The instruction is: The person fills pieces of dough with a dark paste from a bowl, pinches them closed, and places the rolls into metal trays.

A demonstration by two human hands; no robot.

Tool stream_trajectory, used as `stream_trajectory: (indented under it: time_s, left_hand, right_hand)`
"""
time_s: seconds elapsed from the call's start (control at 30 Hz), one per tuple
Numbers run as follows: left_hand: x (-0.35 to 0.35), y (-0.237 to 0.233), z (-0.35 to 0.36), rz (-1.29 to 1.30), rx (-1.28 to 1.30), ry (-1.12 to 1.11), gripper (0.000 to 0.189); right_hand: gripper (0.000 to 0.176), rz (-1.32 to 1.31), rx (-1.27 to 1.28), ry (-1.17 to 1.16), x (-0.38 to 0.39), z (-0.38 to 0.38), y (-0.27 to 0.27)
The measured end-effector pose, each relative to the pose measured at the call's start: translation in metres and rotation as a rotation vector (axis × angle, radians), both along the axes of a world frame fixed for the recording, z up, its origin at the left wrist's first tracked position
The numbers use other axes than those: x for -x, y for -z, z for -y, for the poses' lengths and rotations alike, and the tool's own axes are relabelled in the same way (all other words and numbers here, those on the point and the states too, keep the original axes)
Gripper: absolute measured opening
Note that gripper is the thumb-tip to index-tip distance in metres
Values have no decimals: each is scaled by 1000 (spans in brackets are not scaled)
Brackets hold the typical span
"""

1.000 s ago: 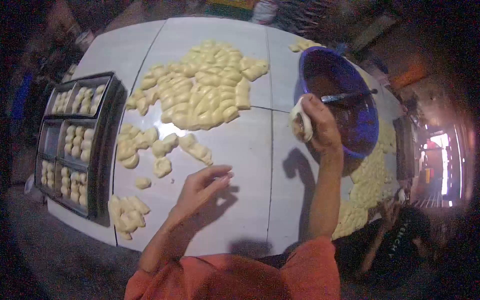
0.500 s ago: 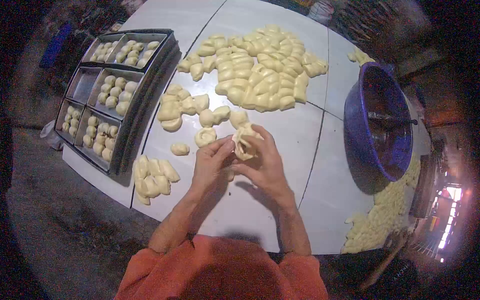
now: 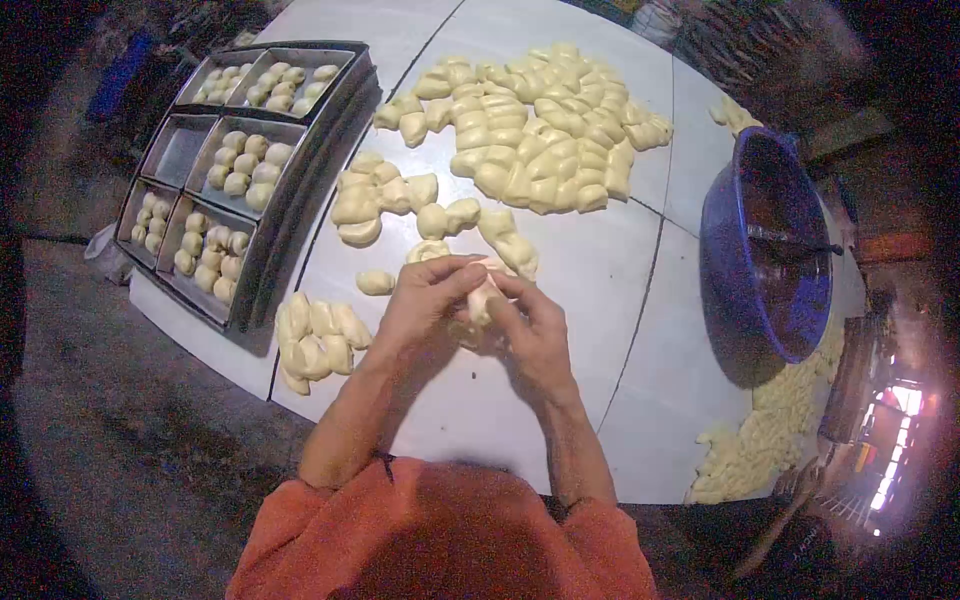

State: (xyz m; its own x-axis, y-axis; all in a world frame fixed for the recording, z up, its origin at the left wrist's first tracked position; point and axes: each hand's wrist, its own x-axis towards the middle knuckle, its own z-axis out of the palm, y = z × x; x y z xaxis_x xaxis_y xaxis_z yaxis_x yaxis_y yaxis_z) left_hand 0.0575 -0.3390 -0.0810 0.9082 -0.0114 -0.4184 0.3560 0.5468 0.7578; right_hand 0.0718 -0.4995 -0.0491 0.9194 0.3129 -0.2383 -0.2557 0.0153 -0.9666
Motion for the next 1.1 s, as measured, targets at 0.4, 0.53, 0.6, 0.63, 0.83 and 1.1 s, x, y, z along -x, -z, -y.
stream_trajectory:
  time_s: [0.4, 0.53, 0.6, 0.63, 0.83, 1.1]
  left_hand:
    - [11, -17, -4, 106, -88, 100, 24]
    - [17, -16, 3, 11, -8, 91, 25]
    - [21, -11, 8, 74, -21, 116, 29]
    - [22, -13, 5, 80, -125, 170, 32]
    - [18, -1, -4, 50, -127, 45, 25]
    - [36, -19, -16, 56, -701, 15, 48]
  right_hand:
    - [20, 544, 49, 239, 5, -12, 28]
    - [17, 635, 156, 214, 0, -8, 40]
    - [16, 650, 217, 262, -2, -5, 50]
    - [18, 613, 219, 289, -4, -6, 52]
    - [24, 583, 379, 85, 2, -9, 21]
    - [22, 130, 312, -56, 14, 5, 29]
